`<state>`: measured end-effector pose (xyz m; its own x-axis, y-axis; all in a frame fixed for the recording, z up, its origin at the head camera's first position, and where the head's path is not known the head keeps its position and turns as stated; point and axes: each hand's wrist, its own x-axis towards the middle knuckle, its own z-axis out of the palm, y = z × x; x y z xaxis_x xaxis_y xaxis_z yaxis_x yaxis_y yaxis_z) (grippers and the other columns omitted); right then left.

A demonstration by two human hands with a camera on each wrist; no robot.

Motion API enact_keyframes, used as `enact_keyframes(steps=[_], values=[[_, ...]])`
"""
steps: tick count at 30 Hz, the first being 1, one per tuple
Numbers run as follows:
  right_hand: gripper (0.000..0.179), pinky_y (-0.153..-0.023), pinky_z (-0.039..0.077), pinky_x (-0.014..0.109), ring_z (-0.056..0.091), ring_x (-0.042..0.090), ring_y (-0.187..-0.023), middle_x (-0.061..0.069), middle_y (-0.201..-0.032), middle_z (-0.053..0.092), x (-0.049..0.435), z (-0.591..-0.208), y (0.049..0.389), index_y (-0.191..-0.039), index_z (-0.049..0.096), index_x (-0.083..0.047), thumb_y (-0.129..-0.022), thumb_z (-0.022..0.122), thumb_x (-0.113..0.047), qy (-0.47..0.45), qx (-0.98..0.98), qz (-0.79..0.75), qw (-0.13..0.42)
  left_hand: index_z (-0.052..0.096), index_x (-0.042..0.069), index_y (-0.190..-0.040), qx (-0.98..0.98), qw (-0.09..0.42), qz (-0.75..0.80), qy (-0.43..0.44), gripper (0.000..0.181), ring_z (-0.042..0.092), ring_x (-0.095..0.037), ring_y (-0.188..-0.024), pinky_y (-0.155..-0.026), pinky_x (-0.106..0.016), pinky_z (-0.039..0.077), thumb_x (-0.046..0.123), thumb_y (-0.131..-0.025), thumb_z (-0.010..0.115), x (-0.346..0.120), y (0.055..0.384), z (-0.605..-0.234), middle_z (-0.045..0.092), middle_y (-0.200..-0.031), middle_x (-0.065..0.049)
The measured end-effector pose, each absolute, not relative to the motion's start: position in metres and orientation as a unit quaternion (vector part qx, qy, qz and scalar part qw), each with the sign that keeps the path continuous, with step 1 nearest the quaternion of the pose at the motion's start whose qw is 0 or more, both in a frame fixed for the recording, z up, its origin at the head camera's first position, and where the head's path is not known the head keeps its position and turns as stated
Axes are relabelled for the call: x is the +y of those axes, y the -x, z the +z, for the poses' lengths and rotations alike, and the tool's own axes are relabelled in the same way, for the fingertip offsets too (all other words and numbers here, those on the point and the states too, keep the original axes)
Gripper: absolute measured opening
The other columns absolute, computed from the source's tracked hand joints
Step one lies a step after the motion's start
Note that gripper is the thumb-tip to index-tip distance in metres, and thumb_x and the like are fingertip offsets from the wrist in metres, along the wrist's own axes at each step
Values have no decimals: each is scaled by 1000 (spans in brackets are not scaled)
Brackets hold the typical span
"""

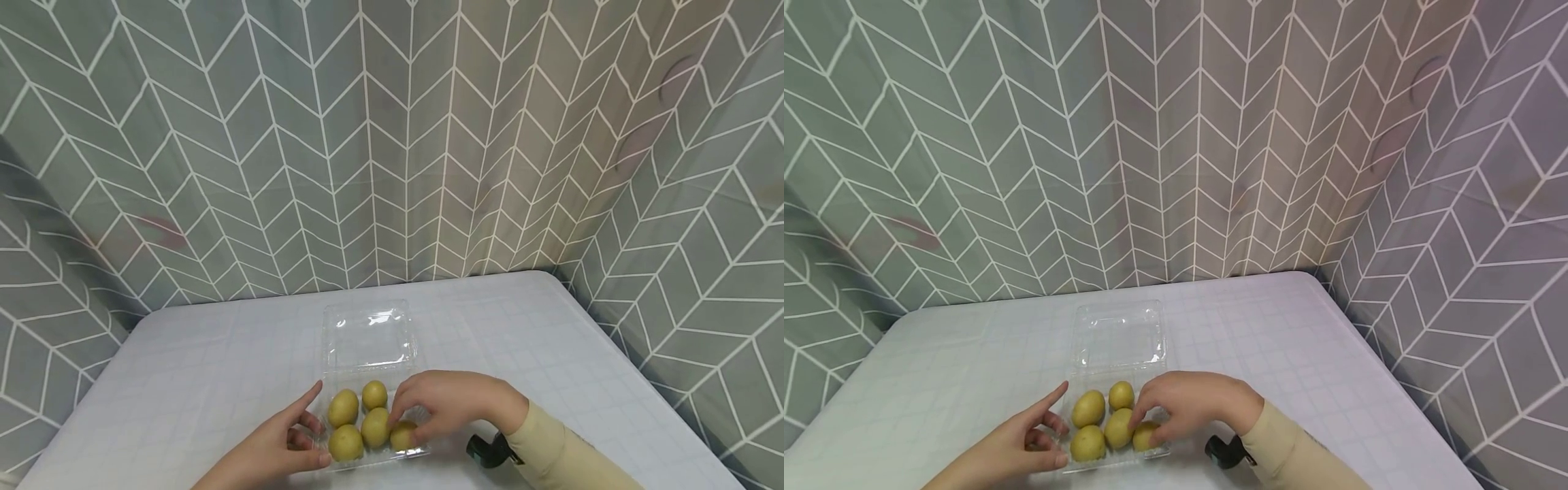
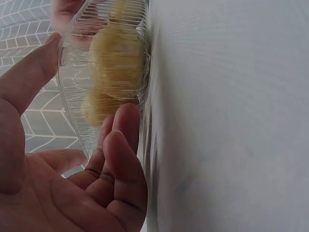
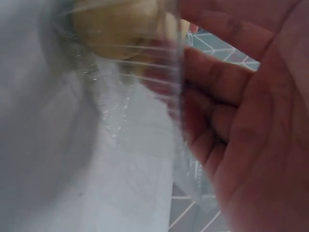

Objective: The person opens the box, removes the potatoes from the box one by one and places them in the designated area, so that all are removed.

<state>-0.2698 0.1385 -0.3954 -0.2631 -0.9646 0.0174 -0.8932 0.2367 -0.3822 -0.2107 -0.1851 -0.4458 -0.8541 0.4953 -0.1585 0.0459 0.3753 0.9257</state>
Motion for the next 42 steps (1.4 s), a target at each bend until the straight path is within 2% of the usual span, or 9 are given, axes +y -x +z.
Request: enact_keyframes(steps=[4, 9, 11, 14, 22, 29, 34, 38, 42], values=[[23, -86, 37, 8, 54, -7, -95, -19, -100, 65, 129, -389, 270, -111, 75, -23, -88, 73, -20, 604, 780, -100, 130, 13, 8, -159, 805, 208, 529, -172, 100, 61, -20, -87, -74, -26, 53, 24, -86, 79, -185, 211, -446, 55, -108, -10], [34, -74, 38, 7, 49, -8, -80, -27, -92, 61, 112, -386, 271, -107, 77, -30, -79, 78, -11, 574, 795, -33, 194, 14, 8, -159, 807, 210, 525, -170, 99, 60, -20, -88, -75, -25, 52, 25, -86, 79, -186, 211, -447, 56, -109, -10], [38, -72, 39, 7, 49, -8, -78, -29, -90, 59, 107, -386, 270, -105, 77, -32, -75, 81, -8, 557, 803, -19, 212, 14, 9, -159, 807, 212, 524, -169, 99, 60, -20, -88, -75, -25, 52, 25, -86, 79, -186, 211, -447, 56, -109, -9], [38, -71, 39, 8, 48, -8, -78, -30, -89, 58, 104, -389, 270, -103, 77, -35, -76, 82, -9, 549, 806, -12, 220, 15, 10, -159, 809, 210, 522, -170, 99, 60, -20, -88, -75, -25, 51, 25, -86, 79, -185, 211, -448, 56, -109, -9], [34, -78, 41, 8, 51, -12, -85, -31, -97, 59, 119, -394, 282, -108, 75, -33, -78, 82, -17, 575, 789, -83, 199, 15, 8, -159, 808, 203, 521, -184, 99, 60, -18, -86, -75, -25, 52, 25, -86, 79, -184, 212, -447, 56, -107, -9], [34, -86, 42, 10, 53, -11, -98, -21, -106, 62, 128, -396, 283, -115, 72, -23, -83, 79, -16, 597, 764, -169, 175, 15, -1, -157, 802, 180, 524, -222, 101, 58, -10, -73, -68, -25, 51, 23, -84, 81, -187, 211, -448, 58, -85, -4], [34, -87, 44, 11, 53, -9, -102, -16, -110, 63, 131, -401, 280, -118, 70, -17, -85, 78, -16, 603, 755, -212, 147, 13, -4, -156, 792, 183, 537, -224, 102, 55, -7, -68, -62, -24, 50, 20, -84, 81, -187, 211, -447, 57, -80, -3], [37, -86, 46, 13, 54, -6, -103, -12, -112, 64, 136, -406, 277, -118, 69, -15, -83, 80, -14, 592, 754, -259, 122, 13, -4, -156, 790, 192, 541, -216, 102, 54, -6, -67, -61, -23, 49, 20, -84, 81, -186, 211, -447, 56, -80, -4], [40, -83, 48, 16, 56, -3, -98, -9, -113, 64, 145, -414, 275, -120, 68, -15, -83, 81, -14, 588, 746, -304, 72, 13, -3, -156, 789, 198, 543, -208, 102, 53, -7, -67, -60, -22, 48, 19, -83, 81, -183, 212, -448, 56, -80, -4]])
